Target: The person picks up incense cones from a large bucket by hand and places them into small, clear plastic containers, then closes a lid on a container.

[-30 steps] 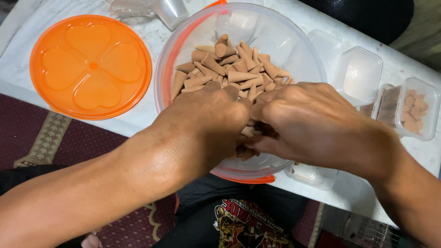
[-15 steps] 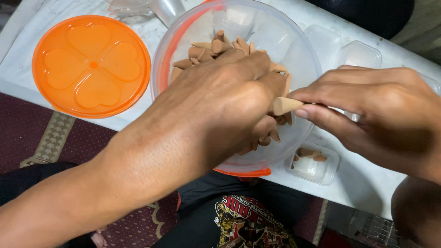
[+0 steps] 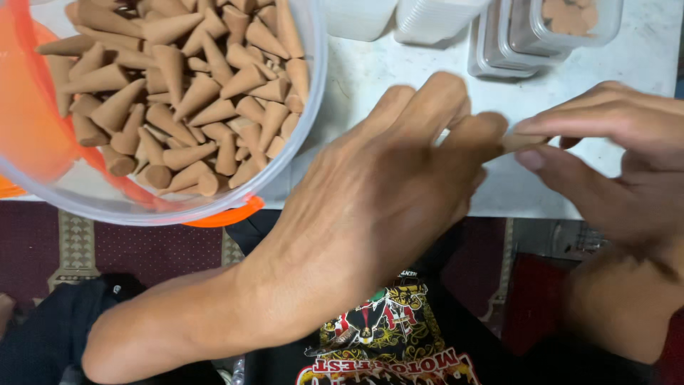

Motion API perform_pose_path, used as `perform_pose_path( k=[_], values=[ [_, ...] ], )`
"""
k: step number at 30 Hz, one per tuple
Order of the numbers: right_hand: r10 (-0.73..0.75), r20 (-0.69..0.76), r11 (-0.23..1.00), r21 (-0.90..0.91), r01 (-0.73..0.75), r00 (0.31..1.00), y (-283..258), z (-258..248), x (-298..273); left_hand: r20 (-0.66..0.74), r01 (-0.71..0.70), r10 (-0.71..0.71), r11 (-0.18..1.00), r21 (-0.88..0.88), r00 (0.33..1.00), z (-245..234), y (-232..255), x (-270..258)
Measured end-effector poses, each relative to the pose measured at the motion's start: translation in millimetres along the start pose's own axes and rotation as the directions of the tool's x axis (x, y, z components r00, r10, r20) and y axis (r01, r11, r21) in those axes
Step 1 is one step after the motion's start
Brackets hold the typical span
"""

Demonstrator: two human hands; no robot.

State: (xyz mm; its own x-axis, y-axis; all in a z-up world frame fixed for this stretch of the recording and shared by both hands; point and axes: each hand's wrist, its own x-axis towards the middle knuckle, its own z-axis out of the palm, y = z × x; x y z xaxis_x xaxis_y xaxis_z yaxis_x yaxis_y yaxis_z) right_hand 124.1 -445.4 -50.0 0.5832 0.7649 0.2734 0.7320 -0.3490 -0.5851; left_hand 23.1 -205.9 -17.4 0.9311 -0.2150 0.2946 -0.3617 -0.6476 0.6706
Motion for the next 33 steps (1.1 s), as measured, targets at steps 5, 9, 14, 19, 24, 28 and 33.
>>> perform_pose_path(
  k=[5, 9, 14, 19, 24, 28, 33],
  values=[
    [0.066, 0.146, 0.994, -0.091, -0.053, 0.987, 17.1, 46.8, -8.6, 0.056, 0.081, -0.077, 0.994, -0.068, 0.995, 61.4, -65.5, -12.1],
    [0.087, 0.215, 0.961, -0.277, -0.025, 0.973, 35.6, 84.5, -12.8, -0.030, 0.164, -0.175, 0.959, -0.231, 0.984, 96.4, -116.2, -20.1],
    [-0.031, 0.153, 0.923, -0.375, 0.087, 0.988, 48.7, 108.3, -12.2, -0.024, 0.227, -0.250, 0.910, -0.348, 0.968, 115.2, -134.4, -18.2],
    [-0.038, 0.169, 0.927, -0.363, 0.098, 0.985, 51.9, 118.5, -8.0, -0.050, 0.242, -0.282, 0.891, -0.383, 0.958, 119.9, -138.5, -20.2],
    [0.009, 0.209, 0.916, -0.394, 0.076, 0.978, 50.0, 121.5, -3.5, -0.059, 0.213, -0.246, 0.917, -0.338, 0.967, 119.0, -140.9, -20.4],
    [0.029, 0.243, 0.907, -0.415, 0.077, 0.970, 50.3, 119.5, -2.8, -0.056, 0.231, -0.266, 0.909, -0.347, 0.962, 117.8, -139.9, -19.6],
    [0.048, 0.237, 0.912, -0.406, 0.055, 0.970, 45.3, 112.8, -1.7, -0.054, 0.217, -0.247, 0.921, -0.324, 0.967, 117.4, -141.4, -20.0]
  ],
)
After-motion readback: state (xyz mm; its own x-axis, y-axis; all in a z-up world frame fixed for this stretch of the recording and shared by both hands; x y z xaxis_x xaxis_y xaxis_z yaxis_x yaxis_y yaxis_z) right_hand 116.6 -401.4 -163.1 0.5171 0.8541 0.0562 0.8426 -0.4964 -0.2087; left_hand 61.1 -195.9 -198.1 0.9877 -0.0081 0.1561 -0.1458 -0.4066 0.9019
